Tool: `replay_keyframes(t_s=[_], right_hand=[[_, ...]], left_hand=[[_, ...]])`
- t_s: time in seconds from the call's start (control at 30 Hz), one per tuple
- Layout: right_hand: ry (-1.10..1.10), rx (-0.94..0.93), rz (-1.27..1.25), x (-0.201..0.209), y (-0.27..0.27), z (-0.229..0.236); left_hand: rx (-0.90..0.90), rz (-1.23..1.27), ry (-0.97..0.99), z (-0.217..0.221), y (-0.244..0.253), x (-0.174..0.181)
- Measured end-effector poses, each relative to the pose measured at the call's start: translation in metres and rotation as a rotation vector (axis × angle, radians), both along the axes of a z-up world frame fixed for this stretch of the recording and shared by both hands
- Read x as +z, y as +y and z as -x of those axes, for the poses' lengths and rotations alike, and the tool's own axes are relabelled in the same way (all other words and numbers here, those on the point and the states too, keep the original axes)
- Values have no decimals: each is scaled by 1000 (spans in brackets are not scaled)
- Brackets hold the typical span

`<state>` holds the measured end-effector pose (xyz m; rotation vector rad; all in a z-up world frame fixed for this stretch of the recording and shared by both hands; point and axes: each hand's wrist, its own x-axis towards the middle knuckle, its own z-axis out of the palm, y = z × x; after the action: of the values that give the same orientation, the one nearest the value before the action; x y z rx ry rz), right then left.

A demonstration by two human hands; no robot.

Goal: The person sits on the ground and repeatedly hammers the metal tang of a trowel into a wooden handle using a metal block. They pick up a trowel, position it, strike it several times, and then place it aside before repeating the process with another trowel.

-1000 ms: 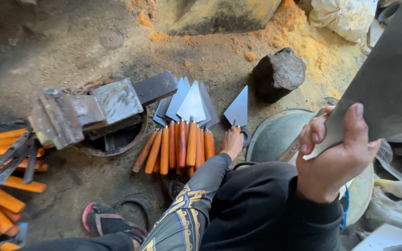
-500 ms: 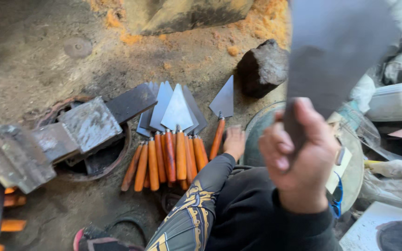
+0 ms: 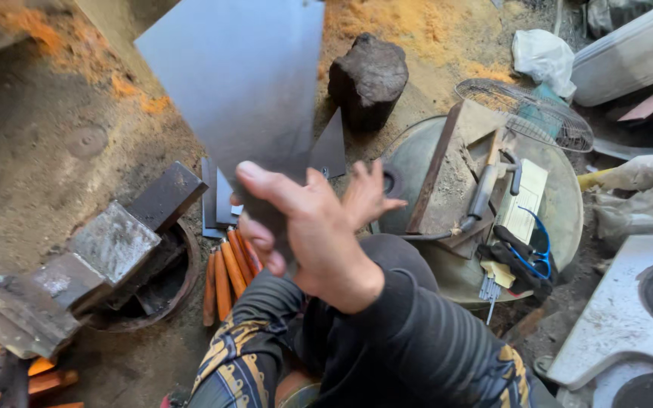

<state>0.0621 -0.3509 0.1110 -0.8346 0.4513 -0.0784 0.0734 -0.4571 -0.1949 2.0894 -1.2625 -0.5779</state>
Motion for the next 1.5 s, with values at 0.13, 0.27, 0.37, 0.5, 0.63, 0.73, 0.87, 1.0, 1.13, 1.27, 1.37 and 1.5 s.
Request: replay_keyframes(t_s=[0.13, 0.27, 0.37, 0.5, 0.63, 0.73, 0.87, 1.0, 1.13, 1.27, 1.37, 1.5], right_hand=[[-97, 13, -28, 8, 19, 9], [-132, -52, 27, 17, 24, 14], [-157, -118, 46, 9, 25, 22], [-123, -114, 182, -14, 24, 24], [43, -233, 446, -25, 18, 18], [29, -246, 389, -26, 18, 13], [-164, -20, 326, -22, 35, 15], [-42, 108, 425, -24, 69, 7], [-206, 389, 342, -34, 108, -8], [-185, 521, 423, -53, 165, -11], [-338, 553, 569, -60, 193, 0], [-305, 565, 480, -64, 203, -7]], left_hand=[[-69, 62, -70, -4, -21, 47], [-139, 80, -150, -10, -37, 66], [-247, 96, -187, 0, -56, 66], [-327, 65, -205, 6, -47, 46], [-236, -12, -169, -32, 59, 10], [-226, 183, -212, -56, 213, 6], [-34, -438, 254, -78, 424, 76], [449, -778, -126, -46, 605, 156], [1292, -273, -154, 40, 707, 131], [1494, -360, 18, 125, 737, 14], [1608, -359, 113, 158, 740, -60], [1656, -385, 136, 156, 730, -110]])
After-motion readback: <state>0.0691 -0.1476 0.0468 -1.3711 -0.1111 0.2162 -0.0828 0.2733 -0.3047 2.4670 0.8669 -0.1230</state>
